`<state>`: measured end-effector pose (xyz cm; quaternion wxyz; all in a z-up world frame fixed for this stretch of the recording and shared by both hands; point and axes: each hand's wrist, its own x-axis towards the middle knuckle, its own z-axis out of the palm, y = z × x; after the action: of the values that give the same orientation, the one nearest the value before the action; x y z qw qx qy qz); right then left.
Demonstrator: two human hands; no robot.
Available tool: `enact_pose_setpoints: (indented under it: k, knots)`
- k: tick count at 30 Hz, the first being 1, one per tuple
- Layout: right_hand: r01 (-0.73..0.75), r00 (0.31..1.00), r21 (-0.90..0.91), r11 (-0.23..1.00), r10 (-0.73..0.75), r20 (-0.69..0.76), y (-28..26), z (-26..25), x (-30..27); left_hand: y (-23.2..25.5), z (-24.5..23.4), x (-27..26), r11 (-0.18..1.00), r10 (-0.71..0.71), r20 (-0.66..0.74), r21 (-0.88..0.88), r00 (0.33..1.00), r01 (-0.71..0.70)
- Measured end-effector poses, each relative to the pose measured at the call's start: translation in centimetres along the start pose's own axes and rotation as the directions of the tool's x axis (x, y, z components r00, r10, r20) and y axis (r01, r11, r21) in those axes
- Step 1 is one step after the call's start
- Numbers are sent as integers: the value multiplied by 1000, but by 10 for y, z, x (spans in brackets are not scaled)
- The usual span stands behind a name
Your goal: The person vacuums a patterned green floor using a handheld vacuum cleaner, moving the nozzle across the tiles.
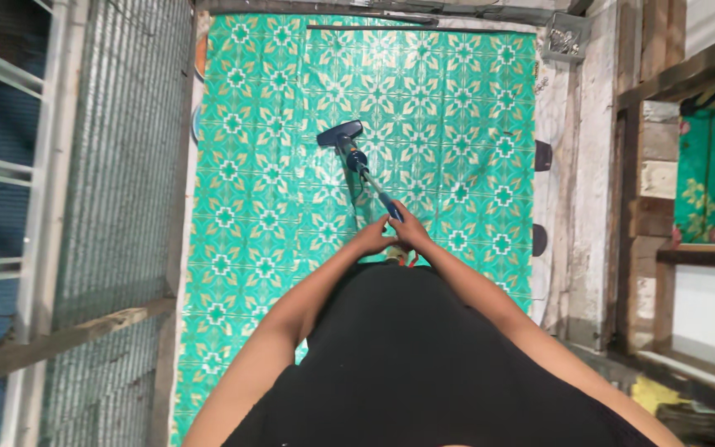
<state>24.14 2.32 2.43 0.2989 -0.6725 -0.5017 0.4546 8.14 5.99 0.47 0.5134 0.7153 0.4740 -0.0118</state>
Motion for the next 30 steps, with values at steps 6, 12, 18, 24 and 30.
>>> enact_pose_setpoints:
  k: [6,12,18,24,30]
  knots:
    - [-254,955,-181,950,276,107,31,-83,-39,22,14,34,993,88,-46,-71,995,-91]
    - [-69,987,-231,971,100,126,41,-152,-84,31,22,47,982,106,25,-159,994,-101]
    - [-358,896,-272,893,411,169,-31,-180,-42,35,4,71,992,48,1,-116,999,-48]
    - [-240,922,-243,940,299,246,-30,-170,64,51,-36,121,989,30,35,-144,999,-25]
    - [40,950,-262,964,45,310,-38,-142,206,58,-116,198,996,59,-85,-63,995,-65]
